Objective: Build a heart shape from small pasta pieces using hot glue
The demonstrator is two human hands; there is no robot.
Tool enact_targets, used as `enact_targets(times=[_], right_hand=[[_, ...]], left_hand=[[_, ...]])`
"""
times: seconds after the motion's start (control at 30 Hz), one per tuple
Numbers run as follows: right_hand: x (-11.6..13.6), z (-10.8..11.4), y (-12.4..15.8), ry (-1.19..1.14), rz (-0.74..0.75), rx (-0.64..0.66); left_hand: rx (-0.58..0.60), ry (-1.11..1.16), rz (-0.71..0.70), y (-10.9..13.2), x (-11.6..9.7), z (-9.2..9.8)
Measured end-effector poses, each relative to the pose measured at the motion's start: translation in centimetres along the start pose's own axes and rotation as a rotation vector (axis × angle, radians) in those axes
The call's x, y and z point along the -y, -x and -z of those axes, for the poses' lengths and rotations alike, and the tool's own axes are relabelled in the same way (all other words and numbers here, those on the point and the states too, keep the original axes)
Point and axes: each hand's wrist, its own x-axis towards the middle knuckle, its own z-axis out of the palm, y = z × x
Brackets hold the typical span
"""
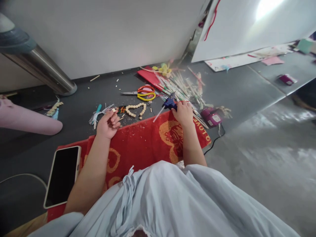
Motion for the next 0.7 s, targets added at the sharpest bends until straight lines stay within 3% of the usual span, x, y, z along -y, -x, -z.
enact_targets(times=[0.37,0.7], right_hand=[[0.2,-0.4,-2.6,0.024,-0.008,0.119],[-1.3,0.1,-2.8,-0.103,-0.018,0.038]], left_hand=[[0.006,0.026,0.005,-0.1,0.0,0.2],[-0.019,0.059,0.005,-0.1,-0.1,0.2]])
